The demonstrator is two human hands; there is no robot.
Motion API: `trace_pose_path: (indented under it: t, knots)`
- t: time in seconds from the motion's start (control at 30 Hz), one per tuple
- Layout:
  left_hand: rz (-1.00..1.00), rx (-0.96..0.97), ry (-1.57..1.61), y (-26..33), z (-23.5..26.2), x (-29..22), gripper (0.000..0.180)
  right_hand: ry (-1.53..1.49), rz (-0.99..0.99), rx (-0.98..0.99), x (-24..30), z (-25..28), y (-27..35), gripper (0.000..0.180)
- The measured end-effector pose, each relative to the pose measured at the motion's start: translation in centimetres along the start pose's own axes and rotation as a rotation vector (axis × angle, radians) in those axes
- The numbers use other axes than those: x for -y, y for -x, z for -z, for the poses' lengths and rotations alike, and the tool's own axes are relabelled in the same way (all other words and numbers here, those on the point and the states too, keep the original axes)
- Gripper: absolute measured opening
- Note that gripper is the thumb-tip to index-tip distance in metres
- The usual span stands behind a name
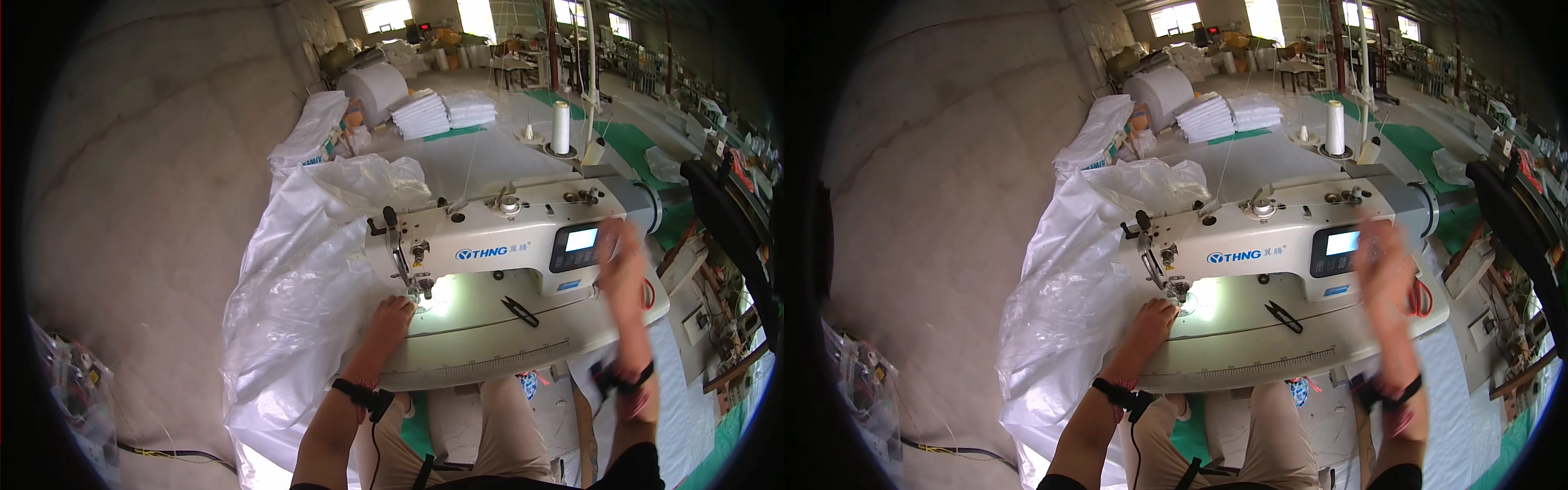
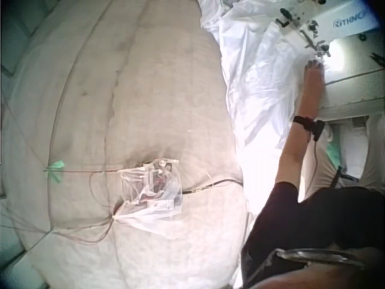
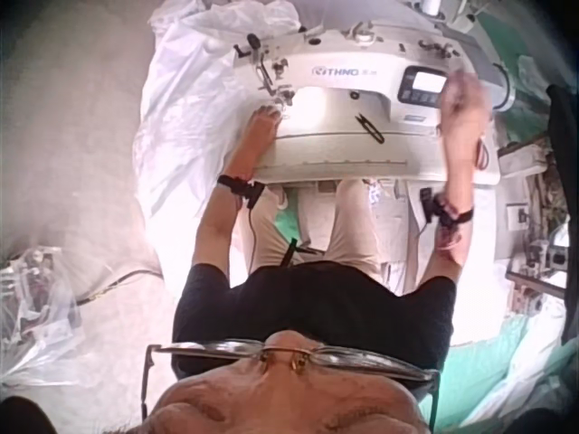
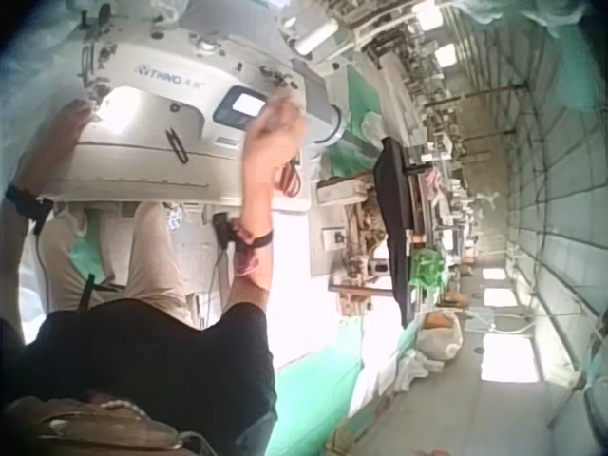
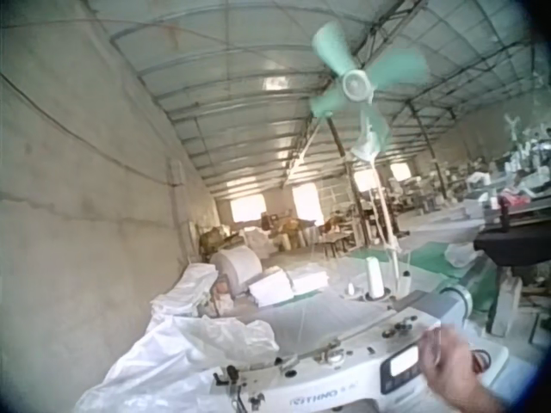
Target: Sewing large white plastic sheets using an industrial sewing machine.
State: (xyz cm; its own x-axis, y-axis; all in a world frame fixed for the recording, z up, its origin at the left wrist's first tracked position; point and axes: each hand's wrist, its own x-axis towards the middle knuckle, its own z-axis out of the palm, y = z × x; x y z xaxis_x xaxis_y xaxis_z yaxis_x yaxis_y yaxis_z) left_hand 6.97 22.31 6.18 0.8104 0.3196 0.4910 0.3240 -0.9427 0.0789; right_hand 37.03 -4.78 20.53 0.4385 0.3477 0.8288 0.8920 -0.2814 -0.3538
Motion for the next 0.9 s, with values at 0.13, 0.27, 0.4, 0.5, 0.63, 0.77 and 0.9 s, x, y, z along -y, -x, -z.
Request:
trace_pose_path:
  t: [0.13,0.27,0.4,0.5,0.63,0.77,0.9]
  knots:
    - [-0.037,0.024,-0.029,-0.6,-0.4,0.3,0.012,0.715,-0.157,-0.35,-13.8,1.3,-10.1,0.048]
    - [-0.042,0.02,-0.064,-0.6,-0.8,-0.1,0.013,0.15,-0.512,0.222,-22.6,-1.0,-11.8,0.047]
    - [0.001,0.001,-0.057,-0.6,-0.8,-0.6,0.014,-0.197,-0.554,0.171,-25.4,-1.8,-7.6,0.045]
    - [0.015,-0.016,-0.044,-0.5,-0.7,-0.8,0.014,-0.559,-0.486,-0.178,-26.0,-1.9,-2.0,0.045]
    - [0.003,-0.026,-0.033,-0.1,-0.4,-1.1,0.011,-0.315,-0.528,-0.09,-25.3,0.1,3.6,0.033]
    - [0.017,-0.002,-0.003,0.3,0.0,-1.4,0.01,-0.112,-0.447,-0.105,-18.9,2.2,3.8,0.025]
    - [0.129,-0.057,0.138,0.2,0.1,-1.9,0.01,-0.228,-0.04,0.04,-7.6,-0.7,3.3,0.038]
